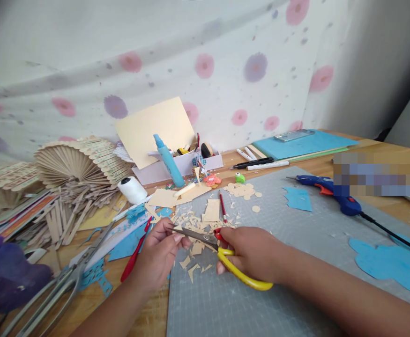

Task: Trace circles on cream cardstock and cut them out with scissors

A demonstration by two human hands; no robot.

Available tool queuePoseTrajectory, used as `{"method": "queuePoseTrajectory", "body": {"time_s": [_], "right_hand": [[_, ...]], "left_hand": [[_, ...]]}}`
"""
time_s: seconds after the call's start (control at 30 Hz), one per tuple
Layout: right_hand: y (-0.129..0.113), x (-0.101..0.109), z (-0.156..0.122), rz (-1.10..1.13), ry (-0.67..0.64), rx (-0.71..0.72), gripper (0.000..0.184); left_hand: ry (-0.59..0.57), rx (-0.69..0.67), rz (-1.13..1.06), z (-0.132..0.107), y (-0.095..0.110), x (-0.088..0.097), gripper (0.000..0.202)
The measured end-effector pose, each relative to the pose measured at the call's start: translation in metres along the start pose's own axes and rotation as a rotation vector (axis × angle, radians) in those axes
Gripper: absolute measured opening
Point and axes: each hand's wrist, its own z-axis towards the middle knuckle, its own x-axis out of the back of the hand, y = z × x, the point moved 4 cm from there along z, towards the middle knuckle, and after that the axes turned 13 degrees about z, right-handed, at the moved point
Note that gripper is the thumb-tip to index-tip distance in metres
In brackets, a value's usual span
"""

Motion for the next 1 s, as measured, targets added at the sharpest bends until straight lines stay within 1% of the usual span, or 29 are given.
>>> {"method": "queuePoseTrajectory", "body": {"time_s": [0.27, 0.57, 0.73, 0.87, 1.0], "right_hand": [[-0.0023, 0.0002, -0.0009, -0.004, -0.014, -0.017, 0.023], [-0.0021, 0.0005, 0.0003, 0.018, -0.029, -0.011, 0.021], [-0.0011, 0.0011, -0.0006, -0.013, -0.019, -0.027, 0.026], [-0.0001, 0.0015, -0.0004, 0.015, -0.028, -0.036, 0.022], [-0.0009, 0.002, 0.001, 0.047, -0.05, -0.035, 0.018]], "left_hand": [[-0.037, -0.015, -0.023, -0.0003, -0.0012, 0.0003, 0.011], [-0.054, -0.038, 0.021, 0.0017, -0.0036, 0.0019, 0.011], [-0.075, -0.07, 0.056, 0.0033, -0.0039, 0.0044, 0.01], [-0.113, -0.097, 0.092, 0.0025, -0.0025, 0.0049, 0.008], [-0.108, -0.076, 0.112, 0.002, -0.0025, 0.0066, 0.008]]}}
